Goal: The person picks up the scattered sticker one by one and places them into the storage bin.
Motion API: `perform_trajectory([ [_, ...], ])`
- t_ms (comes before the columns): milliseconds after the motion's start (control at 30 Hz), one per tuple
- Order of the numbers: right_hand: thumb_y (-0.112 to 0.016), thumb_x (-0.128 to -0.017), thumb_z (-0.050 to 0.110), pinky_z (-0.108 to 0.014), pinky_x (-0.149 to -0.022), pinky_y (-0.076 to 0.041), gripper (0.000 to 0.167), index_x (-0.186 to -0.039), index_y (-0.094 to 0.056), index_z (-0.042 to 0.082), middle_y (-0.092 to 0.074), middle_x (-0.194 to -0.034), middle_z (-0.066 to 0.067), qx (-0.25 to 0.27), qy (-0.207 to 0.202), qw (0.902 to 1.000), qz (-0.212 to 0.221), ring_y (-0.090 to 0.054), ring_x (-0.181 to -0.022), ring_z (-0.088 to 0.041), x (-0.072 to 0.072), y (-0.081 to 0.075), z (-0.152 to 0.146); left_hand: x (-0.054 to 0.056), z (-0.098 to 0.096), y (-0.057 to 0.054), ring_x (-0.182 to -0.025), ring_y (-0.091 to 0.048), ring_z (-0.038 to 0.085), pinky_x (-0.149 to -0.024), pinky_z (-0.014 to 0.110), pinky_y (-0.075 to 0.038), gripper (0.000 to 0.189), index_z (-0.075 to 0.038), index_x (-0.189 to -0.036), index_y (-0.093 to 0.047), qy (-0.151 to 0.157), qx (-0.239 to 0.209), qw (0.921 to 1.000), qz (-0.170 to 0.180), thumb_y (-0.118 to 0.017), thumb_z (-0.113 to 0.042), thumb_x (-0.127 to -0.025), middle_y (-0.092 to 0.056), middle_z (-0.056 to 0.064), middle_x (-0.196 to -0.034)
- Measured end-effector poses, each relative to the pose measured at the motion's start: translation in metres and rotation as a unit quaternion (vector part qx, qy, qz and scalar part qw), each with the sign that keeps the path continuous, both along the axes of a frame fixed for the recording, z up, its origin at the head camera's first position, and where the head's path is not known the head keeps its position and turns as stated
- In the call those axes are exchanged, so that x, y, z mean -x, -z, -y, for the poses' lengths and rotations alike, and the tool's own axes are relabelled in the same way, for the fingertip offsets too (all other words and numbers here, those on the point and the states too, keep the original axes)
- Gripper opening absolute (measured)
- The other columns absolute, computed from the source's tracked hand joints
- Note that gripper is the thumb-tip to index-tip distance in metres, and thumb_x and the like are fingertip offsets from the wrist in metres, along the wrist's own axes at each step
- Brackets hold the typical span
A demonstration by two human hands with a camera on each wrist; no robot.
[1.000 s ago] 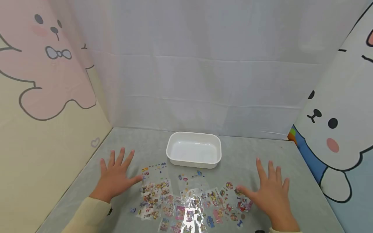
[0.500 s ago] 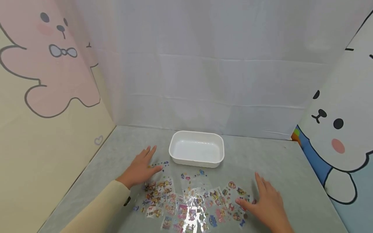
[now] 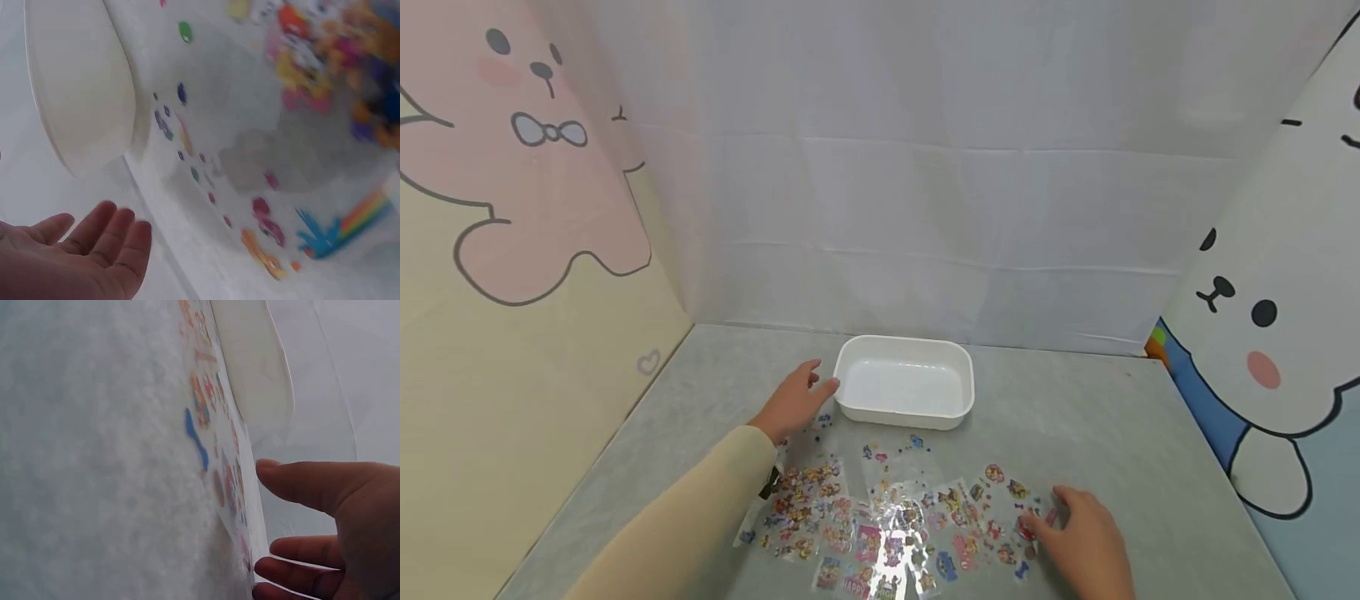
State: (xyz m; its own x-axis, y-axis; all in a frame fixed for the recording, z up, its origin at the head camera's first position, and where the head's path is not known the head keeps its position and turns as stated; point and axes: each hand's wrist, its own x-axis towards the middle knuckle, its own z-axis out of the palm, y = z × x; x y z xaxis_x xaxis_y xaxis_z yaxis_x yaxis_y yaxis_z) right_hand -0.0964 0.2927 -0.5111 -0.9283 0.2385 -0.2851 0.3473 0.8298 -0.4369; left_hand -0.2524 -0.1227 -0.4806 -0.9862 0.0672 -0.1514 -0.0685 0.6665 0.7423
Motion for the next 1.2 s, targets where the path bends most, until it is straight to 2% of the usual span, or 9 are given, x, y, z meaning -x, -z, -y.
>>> perform_trajectory([
  [100,-0.083,-0.080,0.057,-0.066,-0.097,-0.043,0.096,-0.128,-0.054,-0.020,-0.059,-0.118,-0.037,-0.004,-0.002,1.0000,0.002,-0.055,-0.111,-0.051,-0.001,0.001,0.001,0.006,-0.009,0.000,-0.123,-0.058,0.033,-0.101,0.054,-0.046,0.077,-0.010,-0.161,-0.034,-0.016,0.001,0.9999,-0.002,-0.056,-0.055,-0.103,-0.056,0.016,-0.139],
  [167,-0.084,-0.080,0.057,-0.065,-0.095,-0.044,0.094,-0.126,-0.056,-0.020,-0.060,-0.113,-0.035,-0.011,-0.003,0.9999,0.001,-0.057,-0.107,-0.048,-0.001,0.001,0.002,0.009,-0.014,0.001,-0.118,-0.060,0.031,-0.099,0.053,-0.048,0.073,-0.008,-0.159,-0.037,-0.024,0.008,0.9997,-0.006,-0.055,-0.052,-0.103,-0.060,0.016,-0.134],
  [333,-0.087,-0.078,0.051,-0.063,-0.092,-0.046,0.088,-0.123,-0.058,-0.019,-0.060,-0.106,-0.030,-0.025,0.000,0.9997,0.005,-0.058,-0.099,-0.043,-0.001,0.001,0.005,0.016,-0.023,0.006,-0.124,-0.059,0.035,-0.102,0.053,-0.046,0.064,-0.007,-0.152,-0.047,-0.038,0.043,0.9983,-0.008,-0.056,-0.048,-0.103,-0.060,0.018,-0.140],
  [500,-0.088,-0.078,0.049,-0.063,-0.093,-0.045,0.083,-0.120,-0.061,-0.017,-0.059,-0.106,-0.030,-0.036,0.000,0.9993,0.010,-0.058,-0.099,-0.043,-0.001,0.003,0.004,0.023,-0.033,0.012,-0.109,-0.064,0.031,-0.090,0.050,-0.052,0.052,-0.006,-0.141,-0.058,-0.043,0.059,0.9972,-0.017,-0.057,-0.042,-0.103,-0.065,0.016,-0.131],
  [833,-0.086,-0.082,0.043,-0.062,-0.093,-0.045,0.070,-0.115,-0.064,-0.015,-0.059,-0.106,-0.032,-0.073,0.009,0.9966,0.037,-0.057,-0.100,-0.044,-0.002,0.001,0.008,0.025,-0.040,0.017,-0.100,-0.064,0.029,-0.086,0.050,-0.053,0.042,-0.003,-0.135,-0.062,-0.078,0.031,0.9962,-0.024,-0.054,-0.022,-0.097,-0.068,0.016,-0.124],
  [1000,-0.085,-0.085,0.033,-0.061,-0.094,-0.045,0.061,-0.116,-0.064,-0.015,-0.060,-0.106,-0.031,-0.071,0.016,0.9964,0.044,-0.057,-0.099,-0.043,0.002,0.000,0.012,0.026,-0.042,0.017,-0.099,-0.066,0.032,-0.086,0.051,-0.053,0.040,-0.002,-0.130,-0.065,-0.092,0.043,0.9936,-0.049,-0.056,-0.015,-0.094,-0.071,0.016,-0.117],
  [1200,-0.086,-0.084,0.029,-0.058,-0.090,-0.048,0.062,-0.116,-0.061,-0.018,-0.062,-0.101,-0.026,-0.061,0.017,0.9973,0.038,-0.060,-0.095,-0.038,0.002,0.000,0.010,0.026,-0.047,0.018,-0.096,-0.067,0.032,-0.085,0.050,-0.053,0.037,-0.003,-0.125,-0.068,-0.106,0.067,0.9904,-0.058,-0.057,-0.011,-0.091,-0.072,0.015,-0.112],
])
